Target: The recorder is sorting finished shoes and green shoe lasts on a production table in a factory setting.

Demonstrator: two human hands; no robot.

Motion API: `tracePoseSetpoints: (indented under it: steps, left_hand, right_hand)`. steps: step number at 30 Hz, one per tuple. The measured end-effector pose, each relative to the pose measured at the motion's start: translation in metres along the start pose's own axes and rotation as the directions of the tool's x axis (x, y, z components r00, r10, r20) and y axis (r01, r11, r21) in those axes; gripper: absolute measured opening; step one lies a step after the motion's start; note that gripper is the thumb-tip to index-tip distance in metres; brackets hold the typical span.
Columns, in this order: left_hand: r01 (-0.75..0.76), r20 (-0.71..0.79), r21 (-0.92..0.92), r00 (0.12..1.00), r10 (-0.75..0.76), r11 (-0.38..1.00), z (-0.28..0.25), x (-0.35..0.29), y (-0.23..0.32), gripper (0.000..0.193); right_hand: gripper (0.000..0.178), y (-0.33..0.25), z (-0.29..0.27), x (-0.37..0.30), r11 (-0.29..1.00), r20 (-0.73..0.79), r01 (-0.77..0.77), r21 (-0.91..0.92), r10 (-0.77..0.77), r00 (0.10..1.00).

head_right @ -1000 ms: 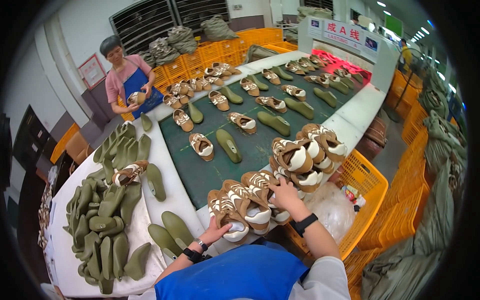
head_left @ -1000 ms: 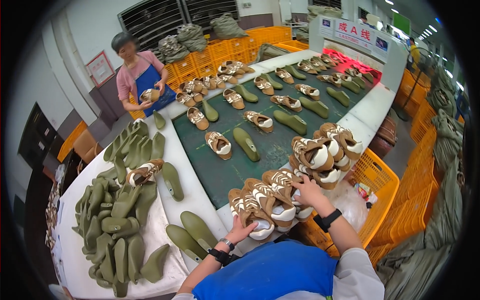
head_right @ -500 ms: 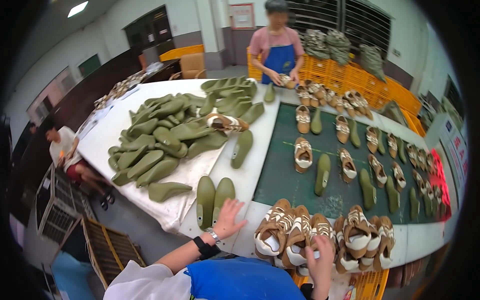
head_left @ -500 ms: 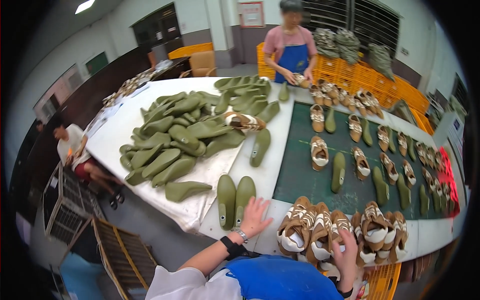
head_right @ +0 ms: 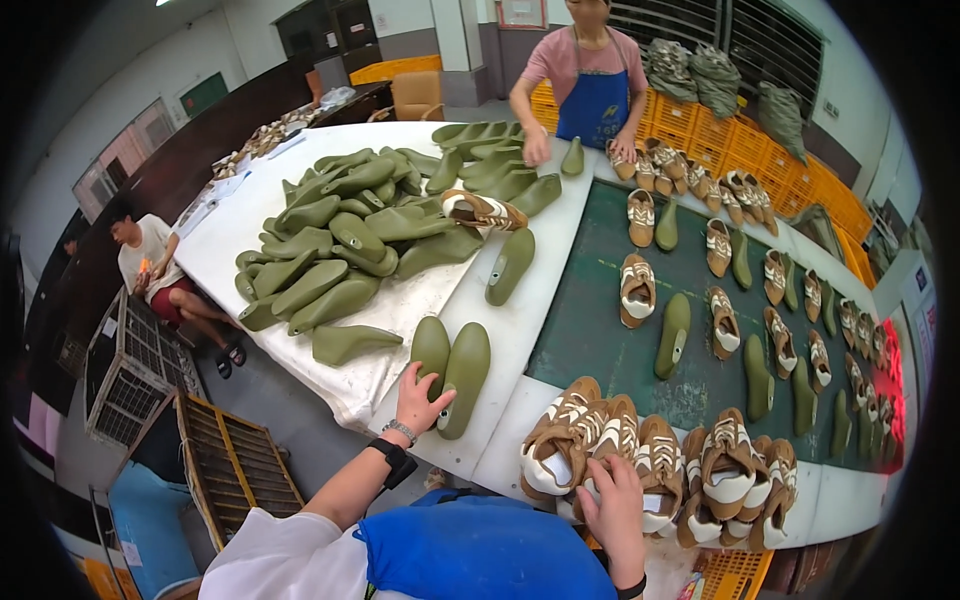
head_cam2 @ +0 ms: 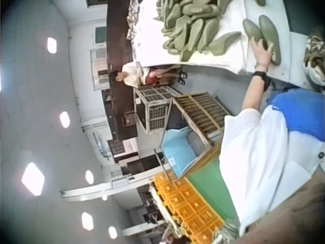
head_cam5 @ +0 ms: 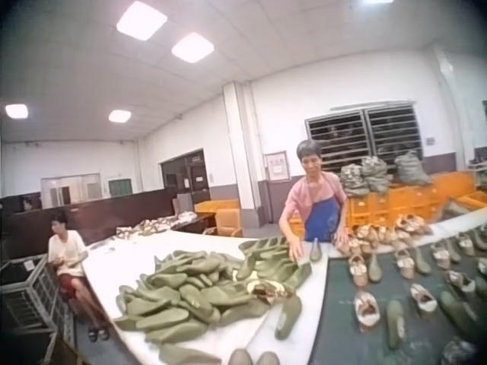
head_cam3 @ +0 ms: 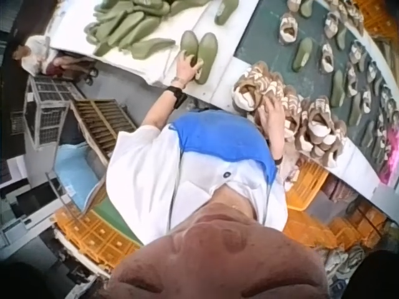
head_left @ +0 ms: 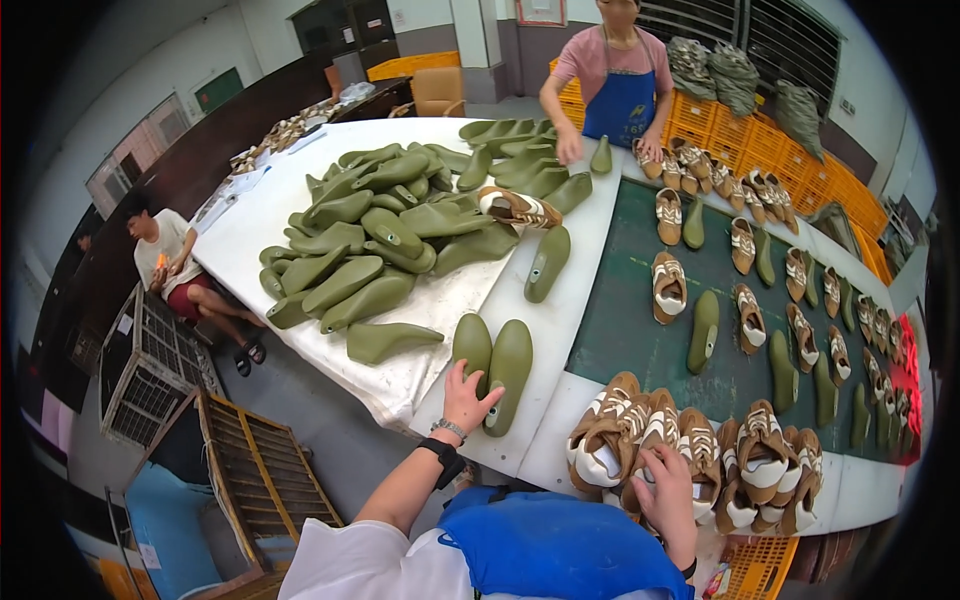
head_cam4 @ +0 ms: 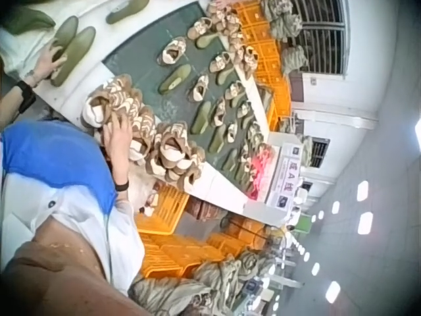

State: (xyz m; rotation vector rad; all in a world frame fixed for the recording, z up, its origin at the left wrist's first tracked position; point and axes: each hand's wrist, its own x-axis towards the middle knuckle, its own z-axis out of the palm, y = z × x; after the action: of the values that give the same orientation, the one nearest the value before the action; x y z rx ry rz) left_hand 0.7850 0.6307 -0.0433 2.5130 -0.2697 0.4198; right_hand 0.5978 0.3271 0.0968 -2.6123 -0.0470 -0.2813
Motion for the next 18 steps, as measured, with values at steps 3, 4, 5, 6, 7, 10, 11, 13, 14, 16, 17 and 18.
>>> tracePoseSetpoints:
  steps: [3,4,5,6,7,10,11,13,14,16,17,18]
  left_hand:
    - [-0.035,0.032,-0.028,0.999,0.036,0.999,-0.002,0.0,-0.003,0.049]
    - [-0.05,0.044,-0.06,0.998,0.053,0.997,-0.003,0.001,-0.006,0.052]
    - [-0.055,0.058,-0.07,0.997,0.059,0.996,-0.005,0.002,-0.012,0.052]
    - [-0.083,0.122,-0.161,0.987,0.104,0.983,-0.007,0.005,-0.018,0.054]
    - [-0.103,0.182,-0.251,0.971,0.152,0.962,-0.009,0.008,-0.025,0.057]
    - [-0.1,0.27,-0.403,0.937,0.223,0.909,-0.037,0.035,-0.075,0.068]
    - [-0.103,0.25,-0.432,0.941,0.229,0.896,-0.05,0.046,-0.098,0.071]
    - [-0.285,0.215,0.066,0.94,0.266,0.956,-0.08,0.074,-0.149,0.077]
    - [-0.275,0.269,0.223,0.939,0.212,0.935,-0.092,0.086,-0.16,0.079]
    - [-0.322,0.322,0.327,0.922,0.215,0.888,-0.094,0.111,-0.193,0.083]
    - [-0.368,0.334,0.279,0.903,0.269,0.887,-0.086,0.117,-0.213,0.086]
    - [-0.343,0.38,0.264,0.896,0.23,0.901,-0.084,0.121,-0.211,0.086]
  right_hand:
    - [0.037,-0.041,-0.002,0.002,0.973,-0.04,-0.108,0.206,0.118,0.992]
    - [0.034,-0.056,0.002,0.004,0.969,-0.091,-0.075,0.234,0.099,0.991]
    - [0.034,-0.069,0.009,0.007,0.969,-0.091,-0.092,0.228,0.115,0.989]
    - [0.032,-0.082,0.016,0.011,0.914,0.014,-0.167,0.369,0.174,0.985]
    - [0.031,-0.093,0.025,0.015,0.832,0.124,-0.249,0.496,0.216,0.969]
    - [0.037,-0.107,0.066,0.045,0.907,0.205,-0.168,0.387,0.092,0.974]
    - [0.042,-0.111,0.08,0.056,0.919,0.287,-0.142,0.367,0.033,0.957]
    - [0.052,-0.126,0.108,0.082,0.973,0.239,-0.087,0.214,0.034,0.97]
    - [0.055,-0.126,0.126,0.092,0.986,0.168,-0.056,0.156,0.029,0.985]
    - [0.06,-0.12,0.167,0.106,0.994,0.076,-0.076,0.078,0.07,0.995]
    - [0.062,-0.12,0.185,0.114,0.99,0.051,-0.118,0.07,0.115,0.992]
    - [0.068,-0.125,0.197,0.126,0.963,0.139,-0.179,0.201,0.152,0.978]
